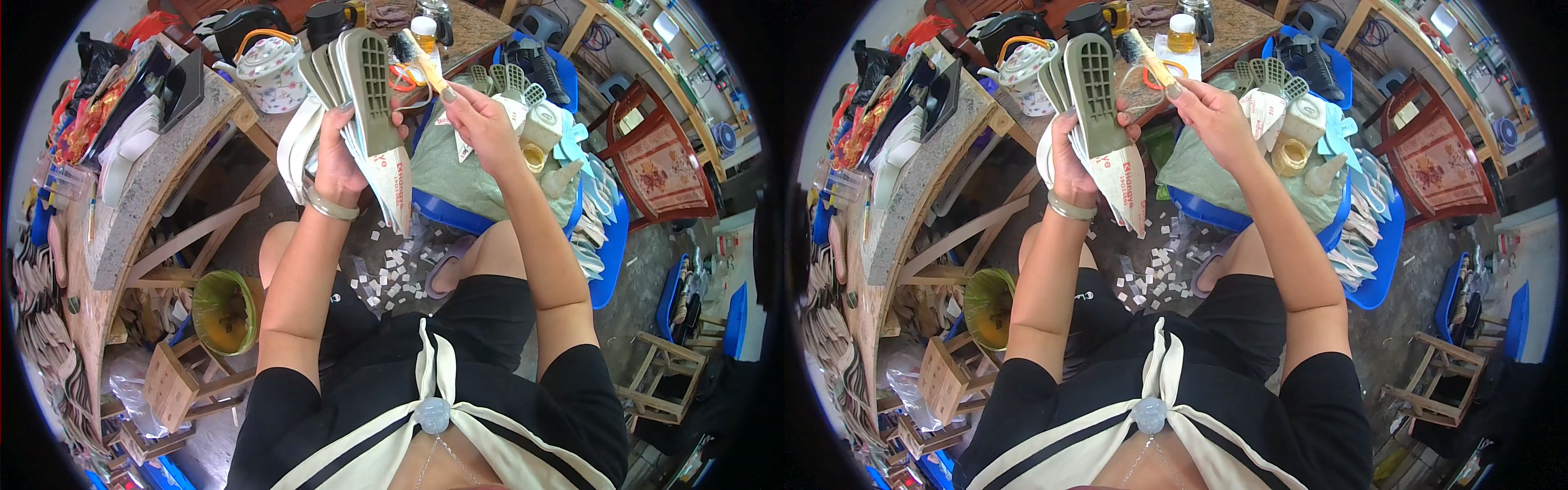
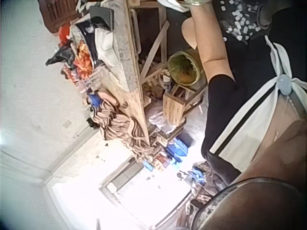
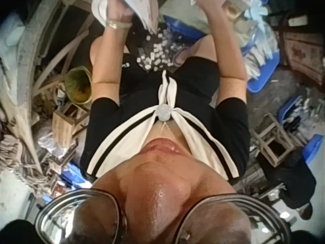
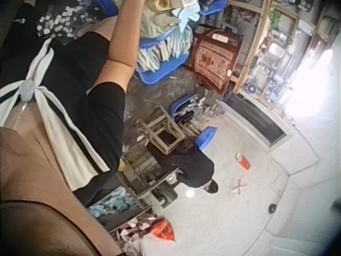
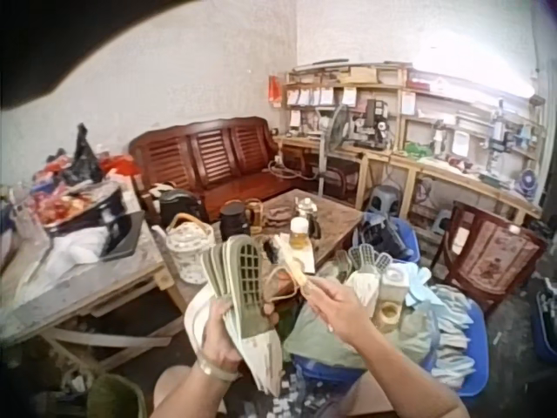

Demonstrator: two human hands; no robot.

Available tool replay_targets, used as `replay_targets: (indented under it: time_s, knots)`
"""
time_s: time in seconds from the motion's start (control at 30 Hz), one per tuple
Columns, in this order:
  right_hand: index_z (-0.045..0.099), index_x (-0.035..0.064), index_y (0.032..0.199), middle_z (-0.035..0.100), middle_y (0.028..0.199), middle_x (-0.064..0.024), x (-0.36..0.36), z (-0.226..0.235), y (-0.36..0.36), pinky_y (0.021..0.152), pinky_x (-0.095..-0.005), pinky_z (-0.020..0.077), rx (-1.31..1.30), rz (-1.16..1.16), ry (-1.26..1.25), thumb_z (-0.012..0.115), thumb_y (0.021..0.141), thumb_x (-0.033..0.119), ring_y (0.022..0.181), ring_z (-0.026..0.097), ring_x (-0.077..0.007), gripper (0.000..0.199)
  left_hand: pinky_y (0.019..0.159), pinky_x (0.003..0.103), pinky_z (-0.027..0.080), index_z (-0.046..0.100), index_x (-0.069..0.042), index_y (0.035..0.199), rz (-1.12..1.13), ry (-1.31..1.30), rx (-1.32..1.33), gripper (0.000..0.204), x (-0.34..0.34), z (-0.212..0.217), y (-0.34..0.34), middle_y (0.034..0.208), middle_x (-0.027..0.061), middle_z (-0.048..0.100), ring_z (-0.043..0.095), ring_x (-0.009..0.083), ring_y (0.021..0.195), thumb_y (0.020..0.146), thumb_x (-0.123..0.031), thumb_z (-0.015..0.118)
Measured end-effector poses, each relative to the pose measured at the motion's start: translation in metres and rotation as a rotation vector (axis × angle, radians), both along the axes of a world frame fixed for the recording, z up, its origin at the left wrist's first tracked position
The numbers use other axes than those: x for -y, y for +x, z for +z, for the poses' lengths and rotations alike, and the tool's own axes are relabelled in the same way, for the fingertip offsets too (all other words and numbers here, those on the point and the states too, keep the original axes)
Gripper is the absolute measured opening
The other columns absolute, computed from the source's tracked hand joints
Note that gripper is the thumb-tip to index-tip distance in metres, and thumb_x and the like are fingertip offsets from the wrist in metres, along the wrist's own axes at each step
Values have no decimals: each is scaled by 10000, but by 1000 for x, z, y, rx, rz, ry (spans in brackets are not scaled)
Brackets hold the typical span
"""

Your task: Applying glue to shoe insoles with a brush in a manufacturing setting.

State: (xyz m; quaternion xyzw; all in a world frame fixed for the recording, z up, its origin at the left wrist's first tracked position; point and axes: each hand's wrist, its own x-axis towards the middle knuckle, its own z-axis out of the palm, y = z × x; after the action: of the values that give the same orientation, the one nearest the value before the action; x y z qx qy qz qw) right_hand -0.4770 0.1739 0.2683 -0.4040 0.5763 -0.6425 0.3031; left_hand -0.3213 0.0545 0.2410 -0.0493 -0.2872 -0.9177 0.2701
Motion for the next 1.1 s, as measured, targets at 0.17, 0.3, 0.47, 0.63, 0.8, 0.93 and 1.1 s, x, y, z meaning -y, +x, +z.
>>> replay_targets:
  time_s: [0.17,0.3,0.47,0.63,0.8,0.93,1.1]
  knots:
    - [630,24,1070,488,653,75,-9,-23,-31,410,-171,243,389,-177,-310,615,872,92,476,312,5,209,793,360,450,465,5,1158,-64,184,-86,554,-10,-19,10,953,119,539,523,205,819,745,-345,584]
    - [598,46,1125,567,711,33,-14,-41,-19,385,-166,226,296,-122,-205,544,911,96,456,301,8,226,742,315,412,435,-10,1250,-143,168,-48,668,-18,-27,20,906,94,504,484,177,783,714,-374,598]
    - [500,40,1257,604,845,9,7,-59,33,433,-163,299,348,105,-80,476,946,116,496,368,-9,321,718,305,399,389,-16,1315,-250,281,-52,734,-22,-44,35,909,78,475,464,152,750,707,-385,570]
    - [469,35,1296,623,887,2,15,-108,56,454,-163,350,647,254,17,493,934,102,500,428,-16,370,663,292,430,365,-9,1320,-255,283,-61,750,-23,-52,41,934,91,485,473,156,728,710,-408,541]
    - [540,42,1228,608,783,5,20,-119,49,432,-150,302,558,183,122,543,885,78,492,406,-4,345,700,308,467,377,-5,1323,-271,302,49,749,-6,-84,57,1131,151,513,526,177,768,710,-389,573]
    - [538,52,1243,587,757,7,51,-85,8,424,-150,253,273,11,177,556,862,65,488,366,-7,381,723,312,506,371,6,1345,-146,136,265,725,16,-106,63,1282,175,498,575,187,838,746,-343,583]
    - [632,86,1151,651,792,3,153,-55,-47,463,-208,329,-165,-100,166,561,839,120,533,431,-21,322,805,312,489,407,38,1289,228,-192,753,585,31,-113,74,1156,153,563,592,174,885,777,-196,562]
